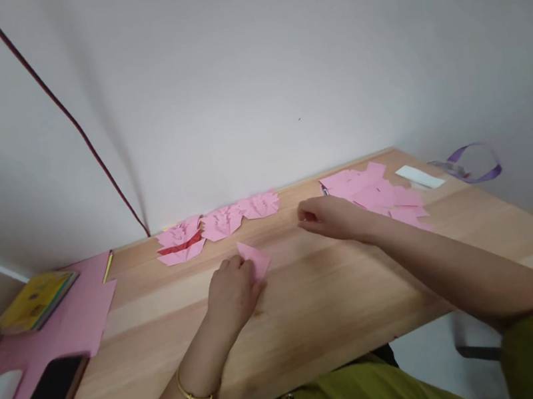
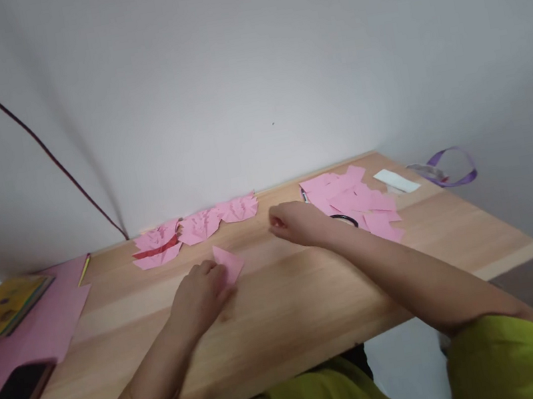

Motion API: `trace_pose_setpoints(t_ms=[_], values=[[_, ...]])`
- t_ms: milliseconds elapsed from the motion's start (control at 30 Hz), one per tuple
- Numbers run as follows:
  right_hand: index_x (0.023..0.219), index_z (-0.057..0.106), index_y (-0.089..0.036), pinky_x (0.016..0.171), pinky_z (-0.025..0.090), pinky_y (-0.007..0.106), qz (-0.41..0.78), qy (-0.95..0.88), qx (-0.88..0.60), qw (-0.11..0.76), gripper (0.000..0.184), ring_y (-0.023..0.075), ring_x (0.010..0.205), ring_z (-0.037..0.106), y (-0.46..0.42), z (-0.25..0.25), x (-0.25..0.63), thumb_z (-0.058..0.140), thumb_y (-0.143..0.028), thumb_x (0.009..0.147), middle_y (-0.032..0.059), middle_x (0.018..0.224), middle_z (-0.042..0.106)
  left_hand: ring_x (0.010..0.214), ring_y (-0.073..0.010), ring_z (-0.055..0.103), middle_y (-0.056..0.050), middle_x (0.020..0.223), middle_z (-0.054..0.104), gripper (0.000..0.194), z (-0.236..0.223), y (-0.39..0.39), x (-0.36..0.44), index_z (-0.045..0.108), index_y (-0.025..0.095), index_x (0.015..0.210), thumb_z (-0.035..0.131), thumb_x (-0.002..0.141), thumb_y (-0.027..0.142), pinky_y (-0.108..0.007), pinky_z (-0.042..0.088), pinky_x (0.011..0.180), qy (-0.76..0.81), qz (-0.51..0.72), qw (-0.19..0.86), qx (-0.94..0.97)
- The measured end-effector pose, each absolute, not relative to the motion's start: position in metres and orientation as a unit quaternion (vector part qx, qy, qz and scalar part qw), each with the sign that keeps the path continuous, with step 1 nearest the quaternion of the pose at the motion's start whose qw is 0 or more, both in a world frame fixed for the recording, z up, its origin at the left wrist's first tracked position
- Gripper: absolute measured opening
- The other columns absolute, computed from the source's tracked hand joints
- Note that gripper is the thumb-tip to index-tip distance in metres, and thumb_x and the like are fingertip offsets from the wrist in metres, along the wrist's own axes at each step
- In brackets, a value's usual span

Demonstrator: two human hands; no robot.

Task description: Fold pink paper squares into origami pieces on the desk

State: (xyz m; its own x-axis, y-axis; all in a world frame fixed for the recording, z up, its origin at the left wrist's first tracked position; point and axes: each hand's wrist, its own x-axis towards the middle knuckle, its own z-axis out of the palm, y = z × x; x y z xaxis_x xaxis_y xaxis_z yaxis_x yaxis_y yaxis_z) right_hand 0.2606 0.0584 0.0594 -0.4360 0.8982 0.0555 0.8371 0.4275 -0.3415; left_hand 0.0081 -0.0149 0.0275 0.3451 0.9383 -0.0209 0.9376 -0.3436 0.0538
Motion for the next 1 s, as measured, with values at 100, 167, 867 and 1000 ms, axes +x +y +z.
trace_pose_setpoints(t_ms=[100, 167, 867, 1000], values=[[0.072, 0.056, -0.018, 0.052, 0.026, 0.024, 0.109, -0.797, -0.59, 0.066, 0.023, 0.0139, 0.057, 0.05, 0.049, 0.046, 0.296, 0.049, -0.038, 0.083, 0.0033, 0.068, 0.061, 0.087, -0.0234, 0.055, -0.009, 0.093, 0.059, 0.014, 0.018, -0.013, 0.003, 0.06, 0.018, 0.086, 0.053, 0.083, 0.03, -0.034, 0.041, 0.071, 0.566, 0.058, 0.034, 0.821], [0.075, 0.057, -0.018, 0.053, 0.027, 0.025, 0.091, -0.776, -0.622, 0.041, 0.021, 0.0161, 0.06, 0.053, 0.042, 0.03, 0.314, 0.05, -0.037, 0.081, 0.0044, 0.068, 0.061, 0.087, -0.0222, 0.054, -0.008, 0.092, 0.059, 0.015, 0.012, -0.012, 0.002, 0.06, 0.017, 0.088, 0.05, 0.085, 0.029, -0.034, 0.041, 0.074, 0.56, 0.093, 0.043, 0.822], [0.087, 0.054, -0.018, 0.066, 0.04, 0.032, 0.022, -0.768, -0.632, 0.099, 0.011, 0.0231, 0.077, 0.056, 0.021, -0.004, 0.325, 0.049, -0.023, 0.078, 0.0092, 0.083, 0.058, 0.09, -0.0237, 0.053, -0.008, 0.092, 0.059, 0.015, 0.0, -0.013, -0.003, 0.061, 0.018, 0.085, 0.061, 0.079, 0.032, -0.037, 0.04, 0.076, 0.576, 0.151, 0.055, 0.801], [0.082, 0.051, -0.021, 0.064, 0.042, 0.03, 0.1, -0.743, -0.637, 0.18, 0.008, 0.0195, 0.073, 0.054, 0.01, 0.003, 0.32, 0.051, -0.028, 0.078, 0.0049, 0.081, 0.055, 0.092, -0.0229, 0.053, -0.008, 0.094, 0.061, 0.016, -0.004, -0.012, -0.005, 0.063, 0.018, 0.092, 0.057, 0.081, 0.028, -0.037, 0.042, 0.078, 0.553, 0.219, 0.075, 0.8]])
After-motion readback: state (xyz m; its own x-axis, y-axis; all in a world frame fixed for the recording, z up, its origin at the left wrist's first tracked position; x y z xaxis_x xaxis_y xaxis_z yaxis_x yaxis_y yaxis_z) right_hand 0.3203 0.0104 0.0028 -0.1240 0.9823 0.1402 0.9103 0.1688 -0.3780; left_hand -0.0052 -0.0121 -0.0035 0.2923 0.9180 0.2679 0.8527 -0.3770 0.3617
